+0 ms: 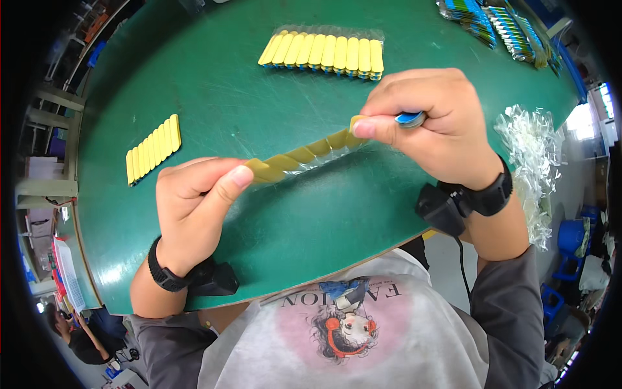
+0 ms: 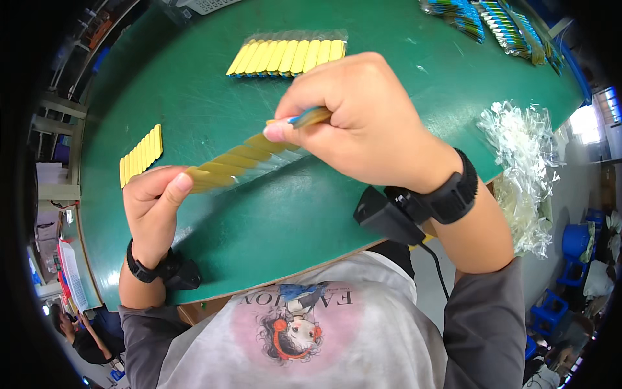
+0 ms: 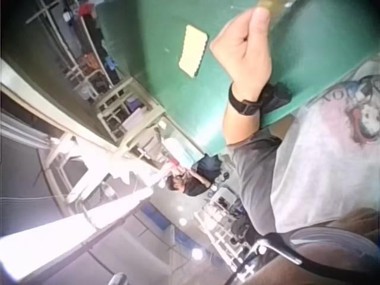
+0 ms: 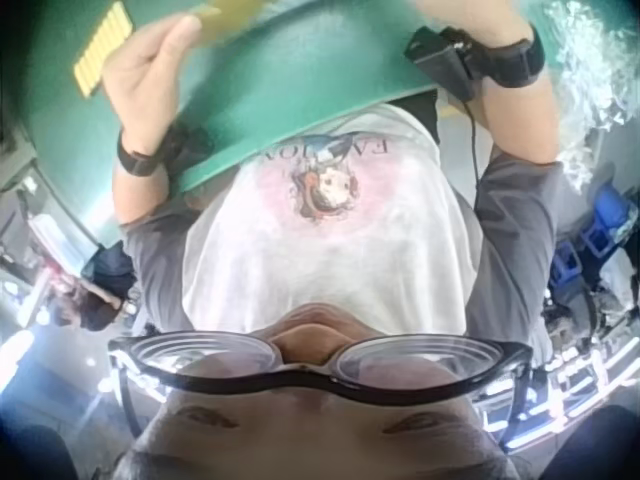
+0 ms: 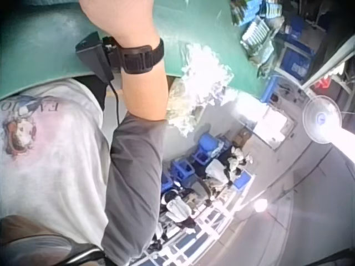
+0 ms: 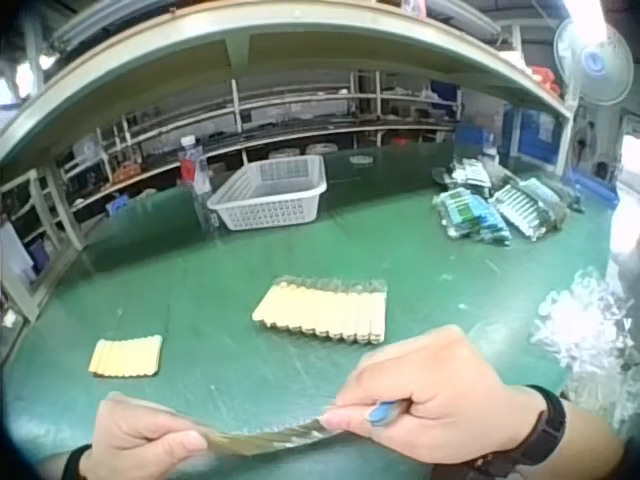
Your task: Assembling yellow plastic components into a flexible blue and green strip at a factory workbench.
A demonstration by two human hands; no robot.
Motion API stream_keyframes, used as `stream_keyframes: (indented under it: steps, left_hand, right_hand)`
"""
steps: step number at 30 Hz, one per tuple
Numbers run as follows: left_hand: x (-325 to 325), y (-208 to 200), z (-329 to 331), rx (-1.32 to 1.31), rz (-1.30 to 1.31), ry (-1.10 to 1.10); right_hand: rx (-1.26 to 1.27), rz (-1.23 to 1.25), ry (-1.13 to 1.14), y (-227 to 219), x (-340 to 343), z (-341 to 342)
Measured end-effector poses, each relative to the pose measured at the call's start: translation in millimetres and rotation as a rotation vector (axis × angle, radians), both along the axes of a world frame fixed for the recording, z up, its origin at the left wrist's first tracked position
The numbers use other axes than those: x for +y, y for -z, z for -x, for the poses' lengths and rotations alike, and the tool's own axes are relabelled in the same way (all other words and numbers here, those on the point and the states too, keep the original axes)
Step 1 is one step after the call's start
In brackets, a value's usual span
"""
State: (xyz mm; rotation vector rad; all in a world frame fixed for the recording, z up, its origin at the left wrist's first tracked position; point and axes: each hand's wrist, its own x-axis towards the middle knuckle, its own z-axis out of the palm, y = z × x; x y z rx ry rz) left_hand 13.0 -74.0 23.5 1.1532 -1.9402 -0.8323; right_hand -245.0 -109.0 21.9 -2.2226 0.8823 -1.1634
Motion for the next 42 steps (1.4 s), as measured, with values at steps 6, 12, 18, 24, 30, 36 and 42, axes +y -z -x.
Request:
stream_keyframes:
  steps: [6,12,18,24,30,36,42]
  left_hand:
    - [-10.7,-48.9,-20.5,0.479,0.224,-0.242]
    - [-57.0,-39.1,-76.9,0.108,-0.069,-0.204]
    - [-44.8,-4.5,-147.2,0.158,-0.126,-0.335]
    - [-52.6,34.3,-199.4,-0.282,0.009,-0.613]
    - [-63.2,50.1,-213.4,-0.351,0.066,-0.617]
    - [-56.0,42.5,-215.5,-0.435,0.394,-0.747]
    - [-43.8,30.4,-130.9,-0.441,0.562,-0.437]
  right_hand:
    - [-0.078,0.173,0.146,-66.3,9.3,-38.4]
    - [-0.049,-0.201,0.066,-23.4,-72.1,-93.1]
    - [-0.132,-0.717,-0.179,12.5,-90.8,-164.1]
    - [0.202,-0.58,-0.079,39.1,-108.0,-233.5]
    - [0.361,-0.168,-0.02,40.8,-101.9,-223.4]
    - [0.724,-0.142,-0.472,-18.0,-46.5,-156.0]
    - [0.857,0.213,-0.417,24.5,-9.4,-113.7]
